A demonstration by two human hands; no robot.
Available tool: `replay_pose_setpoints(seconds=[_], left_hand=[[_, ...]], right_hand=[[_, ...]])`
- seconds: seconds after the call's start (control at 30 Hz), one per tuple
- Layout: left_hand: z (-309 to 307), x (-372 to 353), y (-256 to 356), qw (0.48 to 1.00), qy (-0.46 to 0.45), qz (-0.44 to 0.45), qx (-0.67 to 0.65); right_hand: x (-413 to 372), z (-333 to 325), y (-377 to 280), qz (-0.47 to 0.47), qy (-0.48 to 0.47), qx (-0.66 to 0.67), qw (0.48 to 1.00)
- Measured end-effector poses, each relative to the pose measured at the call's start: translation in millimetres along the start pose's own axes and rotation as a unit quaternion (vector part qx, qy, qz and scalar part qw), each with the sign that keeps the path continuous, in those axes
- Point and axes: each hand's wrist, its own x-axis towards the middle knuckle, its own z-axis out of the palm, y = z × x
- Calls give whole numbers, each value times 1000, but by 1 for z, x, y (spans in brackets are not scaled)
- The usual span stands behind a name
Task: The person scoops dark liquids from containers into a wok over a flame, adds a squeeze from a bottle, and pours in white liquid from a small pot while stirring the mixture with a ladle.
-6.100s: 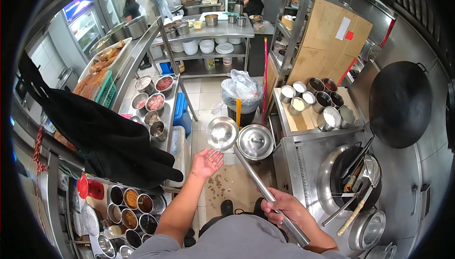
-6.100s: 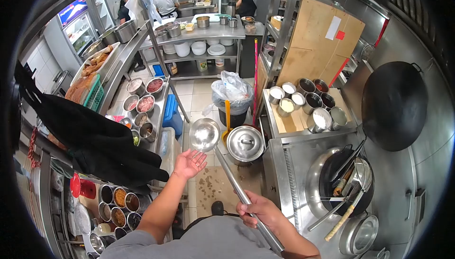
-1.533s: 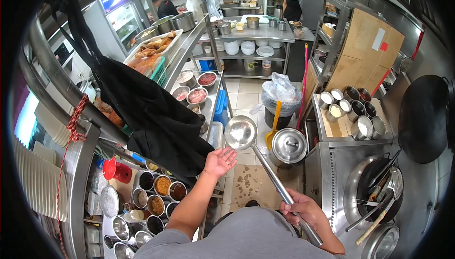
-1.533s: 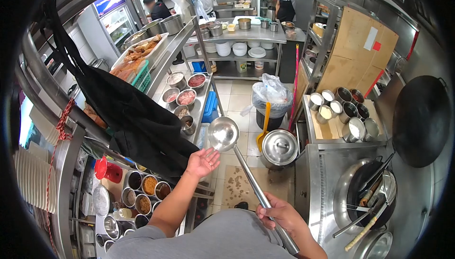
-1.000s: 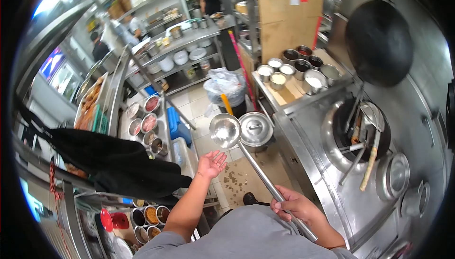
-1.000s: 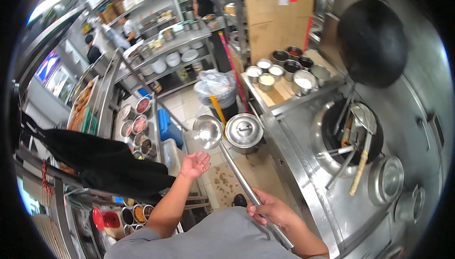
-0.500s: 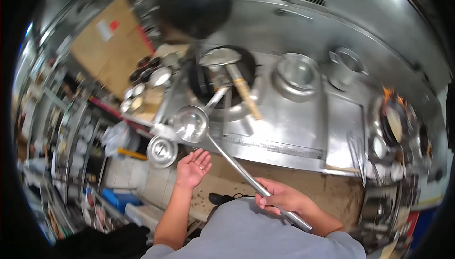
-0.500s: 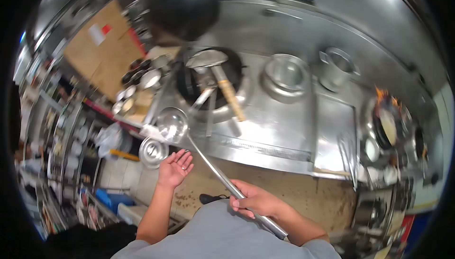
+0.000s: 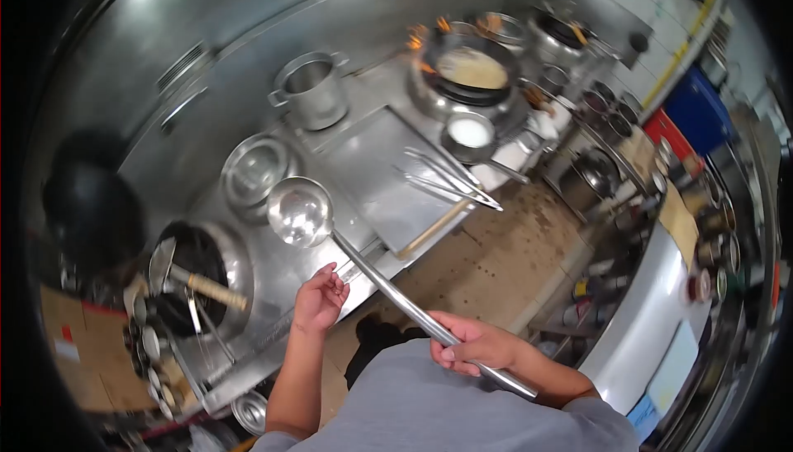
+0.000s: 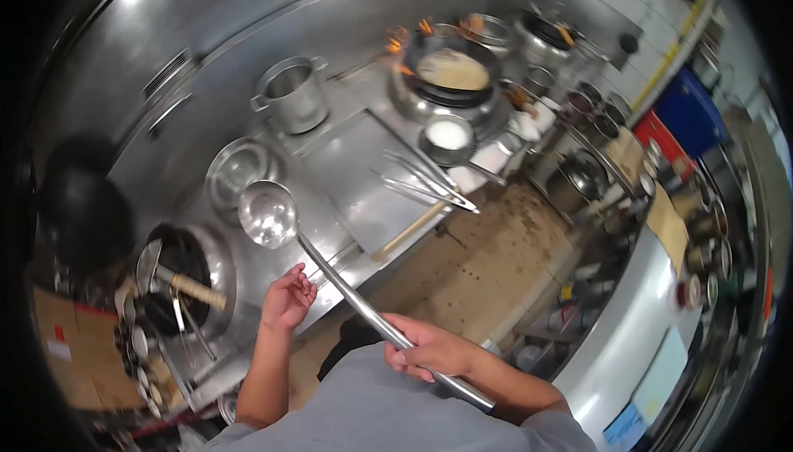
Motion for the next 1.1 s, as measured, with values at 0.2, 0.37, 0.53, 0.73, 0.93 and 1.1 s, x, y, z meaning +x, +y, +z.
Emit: replay_pose_setpoints(seconds=[0.2,0.37,0.53,0.73,0.93,1.1], left_hand=[[80,73,-52,984,-99,-148,15],[120,137,-82,975,-63,-138,163],[156,200,-105,958,-69,-102,257],[214,282,-143,950,-15,-97,297],[287,337,-175,956,-19,-95,276],[318,391,-209,969,32,-89,229]], right_hand=[[-59,-34,8,-108,136,78,982],[-78,-67,-20,-158,202,124,959],[-79,-124,-79,-166,253,96,948],[-88,-203,-182,-94,291,-5,952],[-92,-273,-224,-94,364,-130,917],[-109,-380,-246,-44,403,-232,884]])
